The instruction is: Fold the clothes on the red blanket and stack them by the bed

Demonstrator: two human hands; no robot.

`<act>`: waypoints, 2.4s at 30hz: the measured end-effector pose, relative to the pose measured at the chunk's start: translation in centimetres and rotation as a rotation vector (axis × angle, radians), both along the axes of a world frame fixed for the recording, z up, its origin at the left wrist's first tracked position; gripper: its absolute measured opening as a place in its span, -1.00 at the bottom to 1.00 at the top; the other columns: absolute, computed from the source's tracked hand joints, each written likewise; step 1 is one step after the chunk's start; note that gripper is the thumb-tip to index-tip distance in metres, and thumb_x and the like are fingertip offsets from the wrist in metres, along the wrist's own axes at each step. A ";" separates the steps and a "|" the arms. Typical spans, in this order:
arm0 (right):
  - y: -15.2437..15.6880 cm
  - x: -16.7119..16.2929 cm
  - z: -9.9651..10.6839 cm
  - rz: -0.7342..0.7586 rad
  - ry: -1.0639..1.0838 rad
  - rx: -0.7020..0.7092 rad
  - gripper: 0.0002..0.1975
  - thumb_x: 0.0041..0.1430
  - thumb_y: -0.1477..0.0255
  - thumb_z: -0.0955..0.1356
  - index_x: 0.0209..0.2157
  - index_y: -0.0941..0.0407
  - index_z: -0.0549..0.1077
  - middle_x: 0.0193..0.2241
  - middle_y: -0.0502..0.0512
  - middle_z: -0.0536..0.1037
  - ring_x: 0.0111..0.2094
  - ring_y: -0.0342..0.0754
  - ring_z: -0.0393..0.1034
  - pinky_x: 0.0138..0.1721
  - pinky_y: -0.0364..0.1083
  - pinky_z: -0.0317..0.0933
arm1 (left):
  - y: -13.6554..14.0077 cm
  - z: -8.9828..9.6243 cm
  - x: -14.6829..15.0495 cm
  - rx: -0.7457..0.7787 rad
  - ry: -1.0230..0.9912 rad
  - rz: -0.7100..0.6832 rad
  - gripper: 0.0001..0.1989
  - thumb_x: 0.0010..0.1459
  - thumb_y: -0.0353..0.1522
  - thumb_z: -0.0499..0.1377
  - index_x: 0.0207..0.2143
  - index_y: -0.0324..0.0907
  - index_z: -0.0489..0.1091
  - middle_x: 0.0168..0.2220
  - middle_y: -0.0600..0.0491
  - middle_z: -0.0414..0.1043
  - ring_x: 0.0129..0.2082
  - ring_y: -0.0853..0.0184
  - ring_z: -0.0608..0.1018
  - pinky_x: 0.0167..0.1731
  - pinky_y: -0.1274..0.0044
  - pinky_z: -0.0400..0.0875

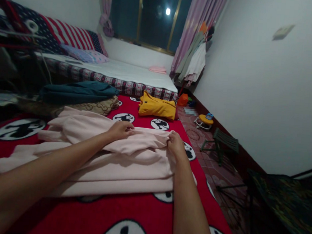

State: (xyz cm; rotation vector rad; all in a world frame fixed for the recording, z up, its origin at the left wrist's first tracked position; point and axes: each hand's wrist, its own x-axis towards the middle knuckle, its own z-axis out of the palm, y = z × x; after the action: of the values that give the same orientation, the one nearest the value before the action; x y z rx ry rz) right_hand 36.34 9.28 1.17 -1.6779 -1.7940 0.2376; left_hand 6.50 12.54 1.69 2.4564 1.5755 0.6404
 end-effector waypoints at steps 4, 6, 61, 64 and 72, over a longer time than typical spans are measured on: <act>0.6 0.2 -0.7 -0.117 0.039 0.017 -0.77 0.04 0.42 0.28 -0.31 0.18 0.53 -0.32 0.14 0.54 -0.20 0.04 0.41 -0.15 -0.03 0.28 | -0.8 0.2 -0.3 0.221 -0.079 0.178 -0.80 0.18 -0.29 0.12 -0.24 -0.14 0.51 -0.19 -0.04 0.50 -0.13 0.20 0.49 -0.12 0.43 0.31; 0.6 -0.1 -0.7 -0.200 0.049 0.085 -0.78 0.03 0.40 0.30 -0.31 0.20 0.51 -0.30 0.18 0.53 -0.20 0.06 0.40 -0.15 -0.02 0.27 | -1.2 0.2 -0.3 0.318 -0.062 0.241 -0.83 0.15 -0.33 0.16 -0.21 -0.13 0.49 -0.17 -0.06 0.46 -0.09 0.15 0.45 -0.10 0.39 0.29; -8.1 -17.0 -1.1 0.721 -0.280 0.298 -0.78 0.25 0.31 0.30 -0.12 0.06 0.48 0.00 0.15 0.53 0.03 0.07 0.38 0.15 0.14 0.07 | -10.5 4.6 -21.6 0.013 -0.229 0.338 -0.76 -0.06 -0.25 0.27 -0.37 -0.22 0.57 -0.44 0.05 0.56 -0.43 0.34 0.52 -0.40 0.59 0.33; -8.0 -17.1 -0.7 0.670 -0.241 0.265 -0.76 0.29 0.31 0.25 -0.16 0.08 0.50 -0.06 0.16 0.56 -0.01 0.04 0.40 0.09 0.07 0.14 | -12.1 5.9 -21.7 -0.210 -0.120 0.212 -0.73 -0.08 -0.18 0.30 -0.38 -0.19 0.58 -0.42 0.07 0.56 -0.39 0.33 0.53 -0.41 0.60 0.31; -7.4 -18.3 1.3 0.600 -0.403 0.139 -0.82 0.22 0.36 0.31 -0.24 0.07 0.54 -0.09 0.13 0.56 -0.10 0.03 0.42 -0.05 -0.03 0.20 | -14.4 5.6 -19.8 -0.221 0.216 0.063 -0.73 -0.15 -0.32 0.36 -0.29 -0.08 0.60 -0.28 0.07 0.56 -0.28 0.28 0.53 -0.30 0.59 0.28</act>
State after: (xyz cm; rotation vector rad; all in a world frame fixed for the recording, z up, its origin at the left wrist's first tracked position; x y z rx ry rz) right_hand 18.04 1.89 2.44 -1.1051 -2.5280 0.0244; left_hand -13.26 -1.82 7.27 2.3834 1.7024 0.1996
